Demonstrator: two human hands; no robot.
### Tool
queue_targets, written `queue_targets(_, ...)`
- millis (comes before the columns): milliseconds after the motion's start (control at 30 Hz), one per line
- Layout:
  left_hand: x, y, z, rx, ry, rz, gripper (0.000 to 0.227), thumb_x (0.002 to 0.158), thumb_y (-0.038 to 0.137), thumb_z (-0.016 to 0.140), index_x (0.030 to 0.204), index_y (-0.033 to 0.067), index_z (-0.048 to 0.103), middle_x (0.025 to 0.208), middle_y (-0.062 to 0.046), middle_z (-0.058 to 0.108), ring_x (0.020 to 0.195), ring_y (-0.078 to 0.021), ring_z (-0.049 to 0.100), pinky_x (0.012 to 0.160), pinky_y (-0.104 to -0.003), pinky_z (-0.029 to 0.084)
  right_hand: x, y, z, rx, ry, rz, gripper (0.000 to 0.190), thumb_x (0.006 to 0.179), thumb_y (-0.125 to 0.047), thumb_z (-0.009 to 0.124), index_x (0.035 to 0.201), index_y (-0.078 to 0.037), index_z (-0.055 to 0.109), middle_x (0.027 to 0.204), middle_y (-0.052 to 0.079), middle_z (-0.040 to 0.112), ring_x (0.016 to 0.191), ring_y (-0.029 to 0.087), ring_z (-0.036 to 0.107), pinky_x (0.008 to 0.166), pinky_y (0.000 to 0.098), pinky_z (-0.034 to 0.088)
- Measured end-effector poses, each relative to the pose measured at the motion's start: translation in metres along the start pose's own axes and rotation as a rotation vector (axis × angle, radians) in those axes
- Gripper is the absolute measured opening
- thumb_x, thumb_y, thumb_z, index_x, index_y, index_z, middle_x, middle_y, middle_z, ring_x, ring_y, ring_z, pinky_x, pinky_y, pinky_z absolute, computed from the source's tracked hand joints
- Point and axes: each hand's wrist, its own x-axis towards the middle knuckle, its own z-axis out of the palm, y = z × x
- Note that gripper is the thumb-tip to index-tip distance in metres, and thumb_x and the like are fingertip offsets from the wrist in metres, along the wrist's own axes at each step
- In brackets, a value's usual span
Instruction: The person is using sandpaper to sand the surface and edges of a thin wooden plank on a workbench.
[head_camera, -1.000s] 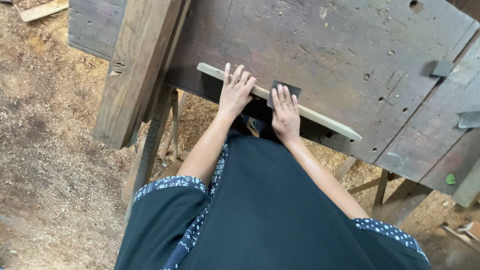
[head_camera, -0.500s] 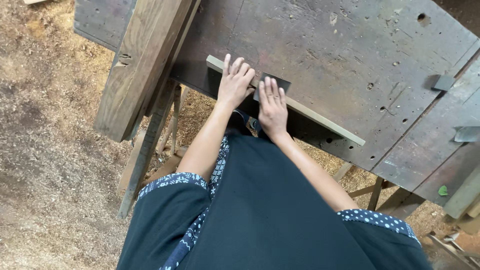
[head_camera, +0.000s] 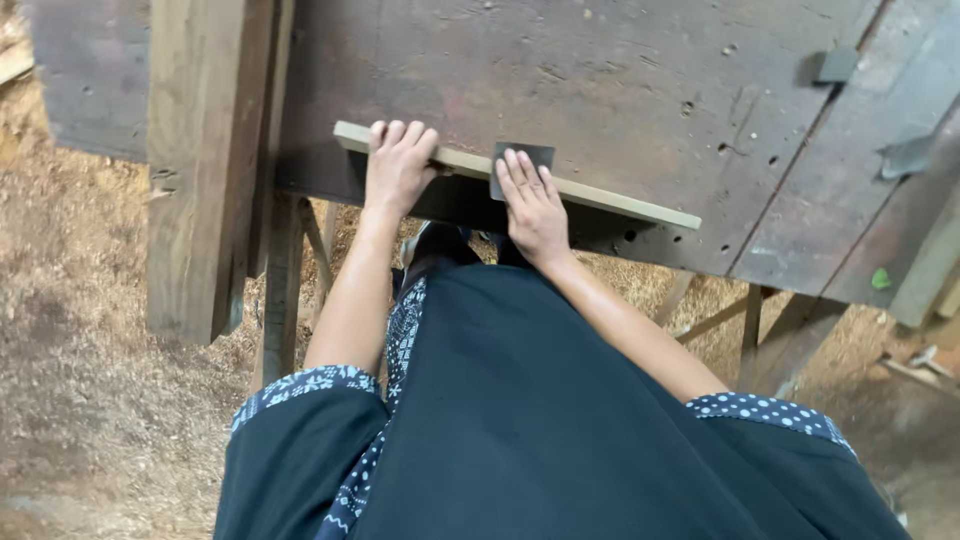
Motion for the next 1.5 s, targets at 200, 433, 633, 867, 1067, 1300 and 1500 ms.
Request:
queue_targets(200, 0.004, -0.003, 0.000, 0.012, -0.026, 0.021, 0.043, 0.071, 0.023, 0.086, 0.104, 0.0151, 0.060, 0.104, -0.004, 0.058, 0.107, -0.0281, 0.054, 0.102, -0.046, 0.035, 0.016, -0.018, 0.018, 0.040, 0.066, 0.078, 0.061, 0.096, -0.006, 0.052, 0.157, -0.006, 0.046, 0.164, 0.011, 0.042, 0.155, 0.024, 0.034, 0.127, 0.0463, 0.025)
queue_targets(433, 0.002, -0.006, 0.004, 0.016, -0.082, 0.005, 0.044, 0.074, 0.029, 0.087, 0.106, 0.0149, 0.060, 0.106, -0.003, 0.059, 0.109, -0.0272, 0.054, 0.104, -0.046, 0.034, -0.018, 0.024, 0.000, -0.014, 0.035, 0.103, 0.063, 0.097, -0.001, 0.050, 0.159, -0.008, 0.045, 0.166, 0.010, 0.042, 0.156, 0.022, 0.035, 0.129, 0.0441, 0.025)
queue_targets(633, 0.006, 0.002, 0.007, 0.115, -0.072, -0.006, 0.048, 0.073, 0.031, 0.088, 0.111, 0.0166, 0.062, 0.109, -0.002, 0.059, 0.114, -0.0247, 0.054, 0.109, -0.051, 0.031, 0.010, -0.006, 0.017, 0.039, 0.071, 0.078, 0.062, 0.095, -0.003, 0.052, 0.157, -0.005, 0.046, 0.164, 0.014, 0.042, 0.153, 0.027, 0.035, 0.126, 0.0457, 0.023)
queue_targets(867, -0.002, -0.004, -0.007, 0.130, 0.042, -0.093, 0.064, 0.053, 0.034, 0.090, 0.110, 0.0193, 0.065, 0.109, -0.005, 0.060, 0.126, -0.0307, 0.049, 0.115, -0.062, 0.014, 0.011, 0.003, 0.001, -0.024, 0.032, -0.049, 0.059, 0.100, -0.008, 0.054, 0.158, -0.011, 0.047, 0.165, 0.007, 0.042, 0.156, 0.021, 0.035, 0.128, 0.0444, 0.024)
queue_targets(1067, -0.011, -0.016, -0.002, 0.074, 0.013, -0.189, 0.055, 0.061, 0.026, 0.092, 0.107, 0.0184, 0.062, 0.113, -0.004, 0.059, 0.134, -0.0289, 0.047, 0.127, -0.055, 0.016, 0.036, -0.023, 0.020, -0.014, 0.018, -0.102, 0.057, 0.101, -0.008, 0.052, 0.158, -0.007, 0.046, 0.165, 0.011, 0.041, 0.156, 0.025, 0.034, 0.127, 0.0461, 0.022)
queue_targets(1300, -0.022, -0.029, 0.005, 0.139, 0.136, -0.193, 0.054, 0.062, 0.022, 0.089, 0.108, 0.0139, 0.062, 0.112, -0.005, 0.060, 0.124, -0.0265, 0.053, 0.126, -0.052, 0.019, 0.050, -0.035, 0.025, -0.030, 0.031, -0.249, 0.053, 0.105, -0.011, 0.050, 0.158, -0.007, 0.045, 0.166, 0.010, 0.041, 0.157, 0.022, 0.031, 0.127, 0.0464, 0.022)
queue_targets(1500, -0.020, -0.036, 0.022, 0.200, 0.120, -0.167, 0.041, 0.078, 0.019, 0.086, 0.108, 0.0155, 0.059, 0.111, -0.004, 0.058, 0.118, -0.0233, 0.055, 0.128, -0.050, 0.017, 0.087, -0.066, 0.048, 0.071, 0.006, -0.195, 0.054, 0.105, -0.010, 0.050, 0.158, -0.008, 0.044, 0.166, 0.009, 0.041, 0.156, 0.023, 0.032, 0.128, 0.0450, 0.022)
